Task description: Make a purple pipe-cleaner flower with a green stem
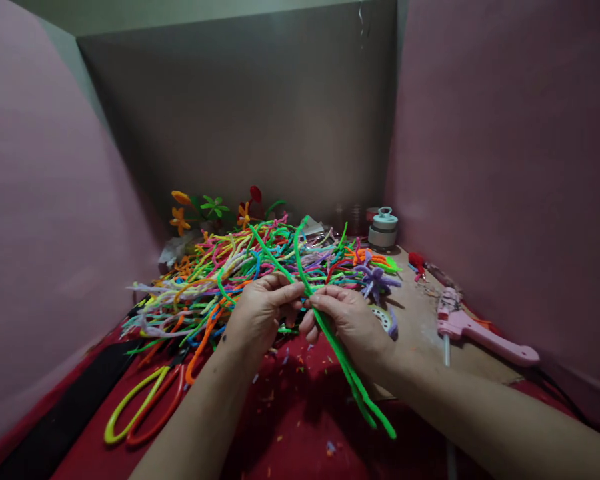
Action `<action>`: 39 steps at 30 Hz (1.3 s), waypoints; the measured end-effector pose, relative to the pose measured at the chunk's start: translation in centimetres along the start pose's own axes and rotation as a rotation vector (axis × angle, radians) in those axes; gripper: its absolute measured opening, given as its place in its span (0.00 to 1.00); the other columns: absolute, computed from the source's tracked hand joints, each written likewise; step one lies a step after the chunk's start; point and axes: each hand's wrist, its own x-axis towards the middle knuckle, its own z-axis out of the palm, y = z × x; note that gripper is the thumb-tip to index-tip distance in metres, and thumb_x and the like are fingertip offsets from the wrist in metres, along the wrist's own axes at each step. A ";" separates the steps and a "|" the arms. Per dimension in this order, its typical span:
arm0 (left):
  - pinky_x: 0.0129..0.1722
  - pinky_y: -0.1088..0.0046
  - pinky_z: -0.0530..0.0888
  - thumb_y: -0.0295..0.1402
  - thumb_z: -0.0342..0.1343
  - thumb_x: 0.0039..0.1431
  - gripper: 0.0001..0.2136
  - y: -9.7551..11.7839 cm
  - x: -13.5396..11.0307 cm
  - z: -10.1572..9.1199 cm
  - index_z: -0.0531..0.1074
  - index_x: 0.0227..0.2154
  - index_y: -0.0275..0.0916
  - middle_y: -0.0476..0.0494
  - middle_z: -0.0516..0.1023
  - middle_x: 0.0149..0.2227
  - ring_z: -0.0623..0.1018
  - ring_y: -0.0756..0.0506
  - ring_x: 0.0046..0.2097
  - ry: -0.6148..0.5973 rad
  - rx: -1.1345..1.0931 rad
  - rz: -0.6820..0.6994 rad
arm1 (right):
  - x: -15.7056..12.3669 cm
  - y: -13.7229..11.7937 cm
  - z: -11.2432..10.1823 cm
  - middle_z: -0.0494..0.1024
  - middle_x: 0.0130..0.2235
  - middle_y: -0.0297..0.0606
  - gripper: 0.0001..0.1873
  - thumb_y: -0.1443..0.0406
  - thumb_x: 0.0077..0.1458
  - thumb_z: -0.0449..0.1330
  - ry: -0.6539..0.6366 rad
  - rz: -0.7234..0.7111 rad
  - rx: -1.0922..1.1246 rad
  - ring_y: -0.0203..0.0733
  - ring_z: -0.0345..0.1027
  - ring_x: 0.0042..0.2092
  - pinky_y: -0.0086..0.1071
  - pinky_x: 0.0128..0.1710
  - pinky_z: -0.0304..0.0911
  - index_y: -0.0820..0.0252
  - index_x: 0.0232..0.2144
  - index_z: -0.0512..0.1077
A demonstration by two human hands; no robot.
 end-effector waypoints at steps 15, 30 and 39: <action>0.30 0.76 0.63 0.29 0.59 0.48 0.05 1.5 -0.4 -1.2 0.79 0.26 0.46 0.47 0.69 0.27 0.67 0.48 0.31 -0.084 0.835 0.753 | 0.6 -1.3 -0.9 0.69 0.16 0.31 0.07 0.65 0.45 0.56 -0.104 0.032 -0.061 0.28 0.57 0.16 0.24 0.17 0.53 0.63 0.19 0.67; 0.35 0.71 0.63 0.27 0.55 0.52 0.10 1.8 -1.1 -1.7 0.75 0.33 0.49 0.45 0.72 0.31 0.67 0.45 0.36 0.015 1.387 1.280 | 0.6 -1.7 -1.1 0.63 0.13 0.28 0.09 0.68 0.44 0.55 -0.171 -0.008 -0.037 0.27 0.51 0.16 0.25 0.16 0.47 0.62 0.15 0.64; 0.35 0.70 0.65 0.24 0.55 0.52 0.08 2.2 -2.1 -0.9 0.72 0.34 0.42 0.46 0.72 0.32 0.69 0.46 0.35 -0.142 1.261 1.135 | 0.4 -2.1 -0.8 0.52 0.11 0.21 0.06 0.66 0.41 0.59 -0.099 0.017 -0.039 0.25 0.38 0.15 0.26 0.15 0.33 0.62 0.17 0.66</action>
